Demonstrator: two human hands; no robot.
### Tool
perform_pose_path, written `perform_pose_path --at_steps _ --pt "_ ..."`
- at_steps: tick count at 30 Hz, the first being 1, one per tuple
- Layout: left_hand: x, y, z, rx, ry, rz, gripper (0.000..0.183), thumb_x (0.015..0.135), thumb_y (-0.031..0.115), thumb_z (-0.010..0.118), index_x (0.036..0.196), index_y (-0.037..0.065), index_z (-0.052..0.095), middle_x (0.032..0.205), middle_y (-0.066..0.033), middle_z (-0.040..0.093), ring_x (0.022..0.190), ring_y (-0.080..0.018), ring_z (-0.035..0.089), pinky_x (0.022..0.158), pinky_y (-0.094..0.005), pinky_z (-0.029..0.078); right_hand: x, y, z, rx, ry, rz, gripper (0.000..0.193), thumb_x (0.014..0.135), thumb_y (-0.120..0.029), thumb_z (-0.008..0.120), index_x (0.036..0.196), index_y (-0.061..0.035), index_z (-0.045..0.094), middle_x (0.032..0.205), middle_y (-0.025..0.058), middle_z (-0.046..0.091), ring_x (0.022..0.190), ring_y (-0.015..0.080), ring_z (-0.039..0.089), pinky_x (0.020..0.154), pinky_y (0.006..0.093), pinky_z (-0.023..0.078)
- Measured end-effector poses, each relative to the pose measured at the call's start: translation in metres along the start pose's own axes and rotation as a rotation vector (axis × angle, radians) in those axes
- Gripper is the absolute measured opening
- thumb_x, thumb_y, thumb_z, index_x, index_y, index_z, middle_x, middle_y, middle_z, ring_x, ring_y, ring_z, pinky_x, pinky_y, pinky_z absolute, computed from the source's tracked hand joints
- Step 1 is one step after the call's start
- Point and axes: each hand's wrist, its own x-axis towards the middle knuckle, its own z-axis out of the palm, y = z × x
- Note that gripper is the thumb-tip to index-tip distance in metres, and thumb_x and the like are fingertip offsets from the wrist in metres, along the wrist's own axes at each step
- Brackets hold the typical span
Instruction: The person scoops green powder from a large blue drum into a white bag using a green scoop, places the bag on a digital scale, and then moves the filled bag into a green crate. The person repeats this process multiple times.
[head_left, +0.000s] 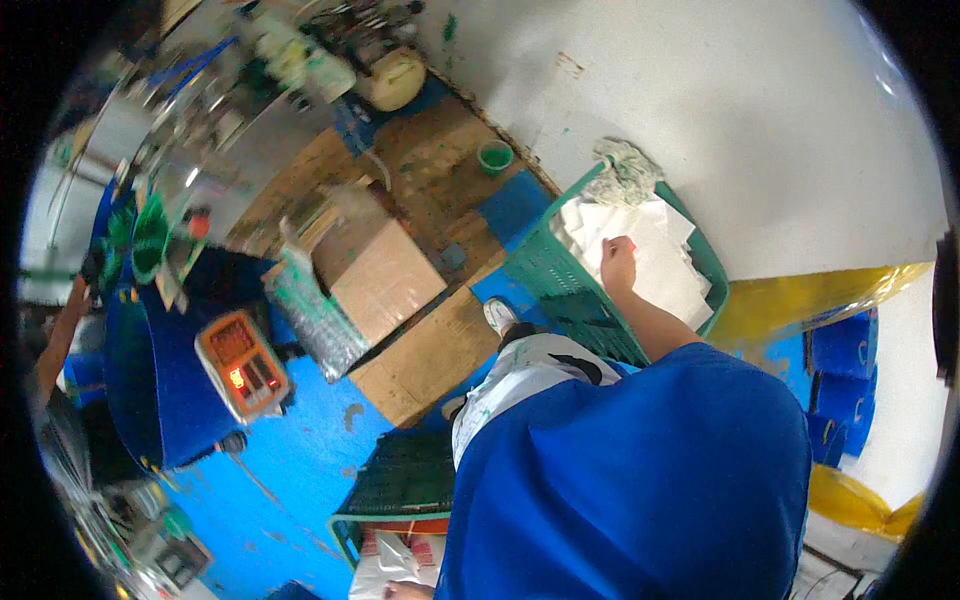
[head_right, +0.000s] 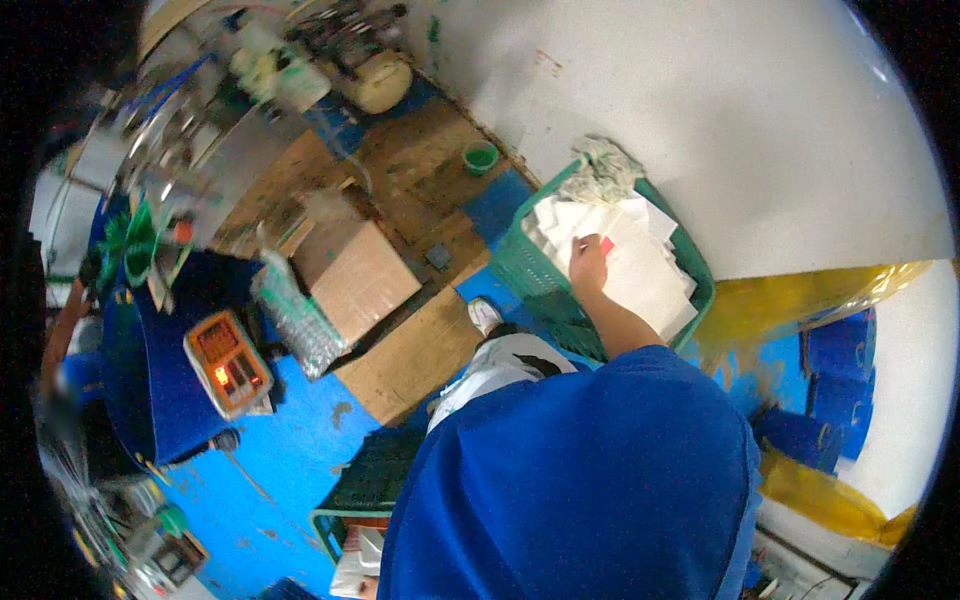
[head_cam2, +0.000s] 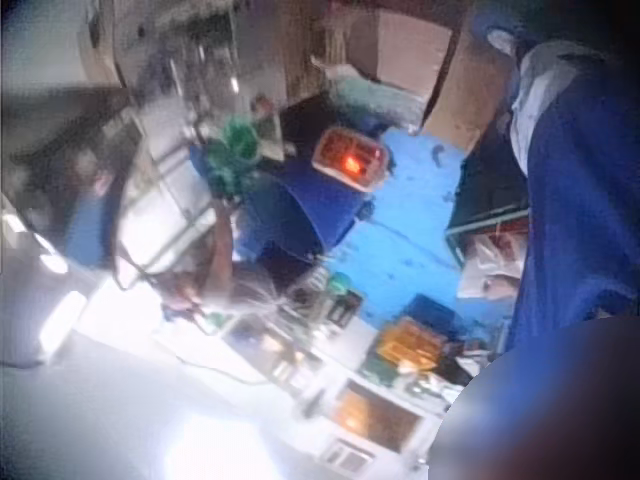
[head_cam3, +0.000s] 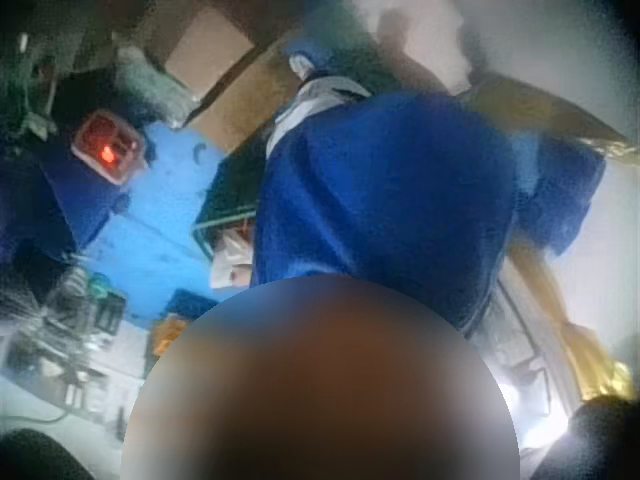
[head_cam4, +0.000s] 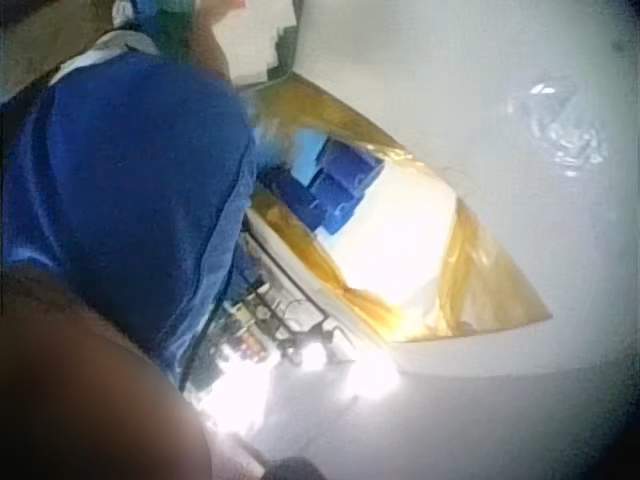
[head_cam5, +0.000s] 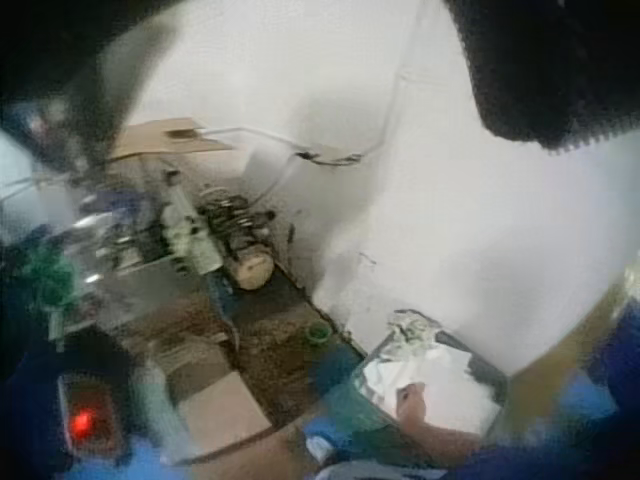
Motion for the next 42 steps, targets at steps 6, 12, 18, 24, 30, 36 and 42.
perform_pose_path --at_steps 6,12,18,24,30,36,42 --pt "0.044 0.248 -0.036 -0.574 -0.117 0.386 0.021 0.080 0.019 0.062 0.089 0.000 0.058 0.084 -0.0111 0.060 0.070 -0.0220 0.054 0.063 -0.0380 0.045 0.104 0.085 0.025 0.270 -0.234 0.869 0.053 0.079 -0.046 0.060 0.101 0.0016 0.051 0.083 0.0212 0.060 0.062 0.0240 0.062 0.053 0.0370 0.049" --pt "-0.073 0.434 -0.070 -0.687 -0.372 0.999 0.014 0.077 -0.001 0.062 0.089 0.004 0.057 0.084 -0.0063 0.060 0.072 -0.0156 0.058 0.061 -0.0265 0.050 0.115 0.121 0.041 0.792 -0.005 0.745 0.021 0.074 -0.025 0.062 0.082 -0.0072 0.057 0.075 0.0056 0.052 0.061 0.0173 0.050 0.054 0.0332 0.045" --pt "-0.188 0.512 -0.090 -0.792 -0.962 0.841 0.011 0.080 0.009 0.065 0.087 0.003 0.060 0.079 -0.0065 0.063 0.069 -0.0144 0.061 0.059 -0.0260 0.048 0.084 -0.005 -0.027 1.326 -0.431 0.507 0.030 0.078 -0.014 0.057 0.105 -0.0046 0.050 0.088 0.0105 0.058 0.084 0.0243 0.059 0.076 0.0394 0.051" --pt "-0.213 0.564 -0.068 -1.251 -1.747 -0.301 0.040 0.091 0.036 0.048 0.114 0.003 0.052 0.098 -0.0116 0.060 0.086 -0.0237 0.059 0.079 -0.0370 0.049 -0.061 -0.214 0.066 1.050 -1.498 0.389 0.032 0.086 -0.032 0.055 0.103 -0.0052 0.055 0.091 0.0042 0.055 0.080 0.0178 0.051 0.069 0.0351 0.044" --pt "-0.139 0.583 -0.039 -1.499 -1.138 -0.213 0.034 0.091 0.033 0.049 0.101 0.001 0.055 0.091 -0.0122 0.061 0.079 -0.0229 0.058 0.069 -0.0359 0.049 -0.135 -0.323 0.102 0.438 -1.080 -0.279 0.041 0.092 -0.033 0.047 0.078 0.0033 0.058 0.074 0.0248 0.058 0.073 0.0362 0.058 0.067 0.0426 0.043" --pt "-0.036 0.669 0.007 -1.047 -0.308 0.481 0.038 0.089 0.029 0.052 0.070 -0.004 0.053 0.063 -0.0172 0.055 0.057 -0.0232 0.045 0.057 -0.0377 0.039 -0.068 -0.417 0.186 0.345 -0.636 -0.505 0.043 0.089 -0.041 0.047 0.081 -0.0009 0.062 0.080 0.0230 0.061 0.078 0.0395 0.060 0.066 0.0469 0.045" --pt "-0.005 0.694 0.057 -0.903 -0.399 0.500 0.035 0.086 0.029 0.056 0.075 -0.004 0.055 0.067 -0.0182 0.056 0.061 -0.0252 0.049 0.061 -0.0390 0.042 -0.037 -0.410 0.248 -0.021 -0.651 -0.264 0.043 0.085 -0.045 0.050 0.086 -0.0047 0.065 0.091 0.0201 0.064 0.088 0.0372 0.061 0.074 0.0463 0.048"
